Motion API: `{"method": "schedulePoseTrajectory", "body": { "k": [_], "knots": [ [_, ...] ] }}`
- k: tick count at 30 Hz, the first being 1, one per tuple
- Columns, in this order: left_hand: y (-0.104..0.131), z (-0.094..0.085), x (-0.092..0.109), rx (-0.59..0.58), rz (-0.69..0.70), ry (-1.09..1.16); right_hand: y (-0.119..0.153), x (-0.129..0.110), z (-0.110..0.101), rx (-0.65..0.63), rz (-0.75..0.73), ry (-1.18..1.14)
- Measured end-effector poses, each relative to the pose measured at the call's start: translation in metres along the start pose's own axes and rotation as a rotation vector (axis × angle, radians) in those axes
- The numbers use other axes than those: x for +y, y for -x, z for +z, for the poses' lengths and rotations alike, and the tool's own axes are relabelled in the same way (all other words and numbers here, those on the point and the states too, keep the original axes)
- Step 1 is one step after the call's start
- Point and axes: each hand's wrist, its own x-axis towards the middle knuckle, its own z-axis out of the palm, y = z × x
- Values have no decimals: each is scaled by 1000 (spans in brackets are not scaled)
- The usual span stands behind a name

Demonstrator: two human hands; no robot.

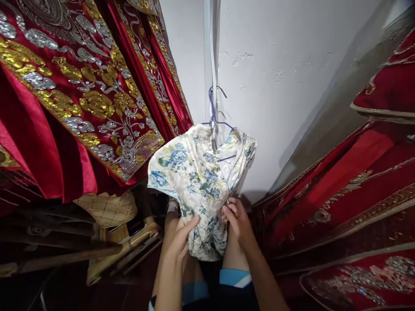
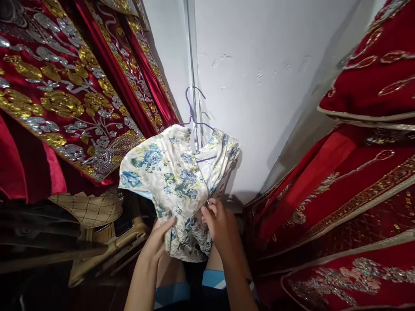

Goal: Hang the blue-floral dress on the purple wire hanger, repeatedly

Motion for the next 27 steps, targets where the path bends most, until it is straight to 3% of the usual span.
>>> {"method": "schedulePoseTrajectory", "body": {
  "k": [6, 8, 11, 14, 16, 17, 19, 23, 25, 27],
  "knots": [
    [18, 21, 14, 21, 39, 83, -4, -1, 22, 17, -105, 23],
    [17, 17, 13, 31, 37, 80, -2, 0, 24, 22, -113, 34],
    [5, -6, 11, 126, 70, 41, 2, -2, 19, 57, -152, 52],
    [-10, -34, 12, 392, 297, -27, 10, -7, 12, 80, -184, 119],
    [-15, -43, 12, 558, 526, -94, 15, -11, 9, 63, -147, 141],
    [-15, -43, 12, 580, 619, -139, 18, -13, 8, 52, -116, 128],
    [-13, -31, 9, 448, 687, -278, 21, -17, 10, 36, -58, 71],
    [-5, 17, -4, -76, 575, -590, 24, -25, 16, -17, 4, 1],
    [-4, 38, -11, -155, 588, -642, 24, -30, 17, -42, -9, 3],
    [-3, 52, -16, -147, 612, -634, 23, -35, 16, -44, -17, 9]
  ]
}}
